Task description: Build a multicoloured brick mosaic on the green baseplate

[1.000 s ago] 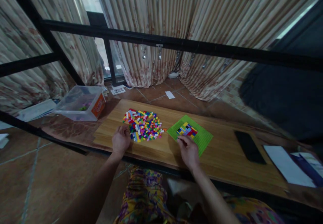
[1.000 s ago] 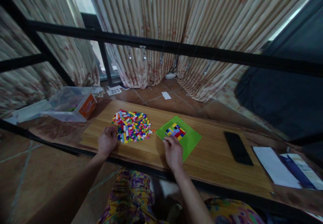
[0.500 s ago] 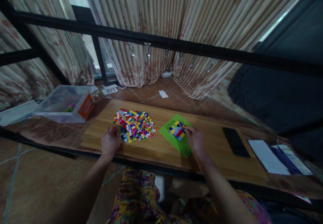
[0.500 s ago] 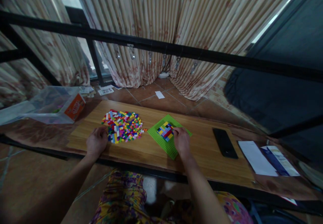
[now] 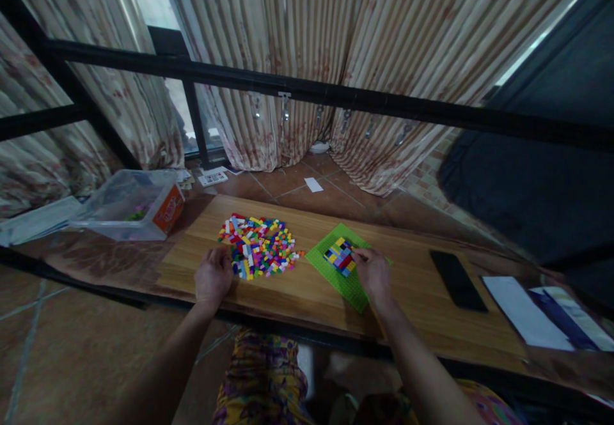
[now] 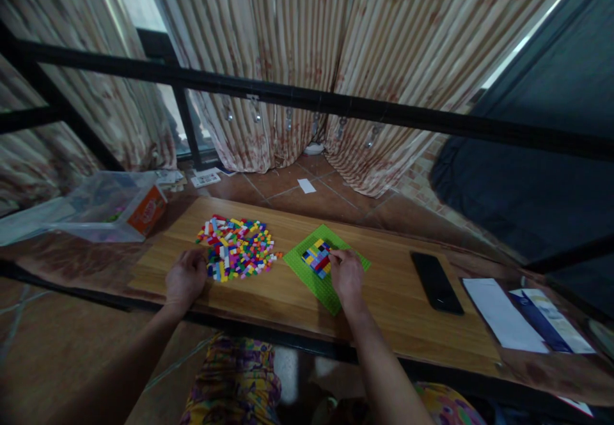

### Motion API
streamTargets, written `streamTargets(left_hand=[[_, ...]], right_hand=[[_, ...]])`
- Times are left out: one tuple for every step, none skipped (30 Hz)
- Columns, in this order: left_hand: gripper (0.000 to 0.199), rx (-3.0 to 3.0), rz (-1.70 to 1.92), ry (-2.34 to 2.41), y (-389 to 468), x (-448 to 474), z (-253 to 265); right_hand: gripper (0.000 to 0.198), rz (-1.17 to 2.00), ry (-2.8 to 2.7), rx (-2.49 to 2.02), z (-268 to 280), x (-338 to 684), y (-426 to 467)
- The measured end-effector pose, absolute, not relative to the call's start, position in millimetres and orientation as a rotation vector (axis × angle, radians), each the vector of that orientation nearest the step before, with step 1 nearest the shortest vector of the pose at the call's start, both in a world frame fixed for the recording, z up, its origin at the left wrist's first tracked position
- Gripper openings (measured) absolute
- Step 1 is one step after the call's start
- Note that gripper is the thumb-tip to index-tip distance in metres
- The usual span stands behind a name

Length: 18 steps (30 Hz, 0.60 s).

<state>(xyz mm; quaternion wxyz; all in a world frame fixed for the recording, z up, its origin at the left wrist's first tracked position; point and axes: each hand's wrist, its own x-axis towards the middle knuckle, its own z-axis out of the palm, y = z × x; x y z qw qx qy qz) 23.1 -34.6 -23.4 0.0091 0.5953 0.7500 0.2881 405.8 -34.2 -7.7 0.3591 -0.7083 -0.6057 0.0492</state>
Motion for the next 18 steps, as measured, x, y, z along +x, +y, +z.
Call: streamTargets(left_hand=[[0.022,1.864,0.897,2.344,-34.7,22.8,-23.3],[0.022,1.862,0.892,2.352,-34.8,22.7,-23.2],[0.022,1.858,0.886,2.36,-34.9,22.8,-23.0],[0.023,1.853,0.879,2.367,-35.1,23.0,-22.8],[0.023,1.848,0.874,2.372,-35.2,23.2,-22.6],[0.023,1.844,0.872,2.374,-35.2,23.5,-22.4],[0.023,1.842,0.873,2.374,-35.3,23.6,-22.3],[0.023,1.843,0.875,2.373,-35.3,23.8,-22.2],[0.023,1.845,0.877,2.372,-35.3,23.8,-22.2],[0.023,1.846,0.879,2.372,-35.4,23.7,-22.2],[0.023,1.848,0.879,2.371,-35.5,23.6,-22.2],[0.023,1.85,0.879,2.368,-35.5,23.5,-22.2],[0.023,1.85,0.876,2.366,-35.6,23.4,-22.1],[0.024,1.846,0.873,2.367,-35.7,23.4,-22.0],[0.024,1.842,0.87,2.37,-35.7,23.4,-21.7],[0.024,1.841,0.865,2.372,-35.7,23.5,-21.5],[0.024,1.84,0.863,2.373,-35.7,23.6,-21.2],[0.024,1.84,0.864,2.374,-35.7,23.7,-20.9]], right_hand=[[0.029,0.128,-1.556,-1.824,-8.4,406.2,-34.5],[0.029,0.131,-1.546,-1.82,-9.4,406.9,-34.7],[0.029,0.139,-1.533,-1.813,-10.6,407.7,-34.7],[0.029,0.154,-1.514,-1.803,-12.0,408.6,-34.3],[0.028,0.178,-1.487,-1.791,-13.7,409.8,-33.5],[0.026,0.219,-1.441,-1.774,-15.6,411.0,-32.2],[0.023,0.271,-1.384,-1.754,-17.7,412.3,-30.6],[0.022,0.325,-1.323,-1.734,-20.1,413.5,-28.7],[0.021,0.374,-1.264,-1.718,-22.5,414.5,-26.7],[0.021,0.415,-1.212,-1.706,-25.0,415.4,-24.7],[0.023,0.447,-1.171,-1.699,-27.5,416.0,-22.8],[0.025,0.472,-1.142,-1.698,-29.7,416.4,-21.2],[0.028,0.495,-1.117,-1.698,-31.6,416.6,-19.8],[0.031,0.521,-1.088,-1.698,-33.1,416.6,-18.4],[0.033,0.546,-1.06,-1.699,-33.9,416.6,-17.1],[0.035,0.568,-1.034,-1.702,-34.2,416.6,-15.7],[0.036,0.59,-1.012,-1.708,-34.0,416.6,-14.1],[0.036,0.611,-0.993,-1.718,-33.5,416.8,-12.4]])
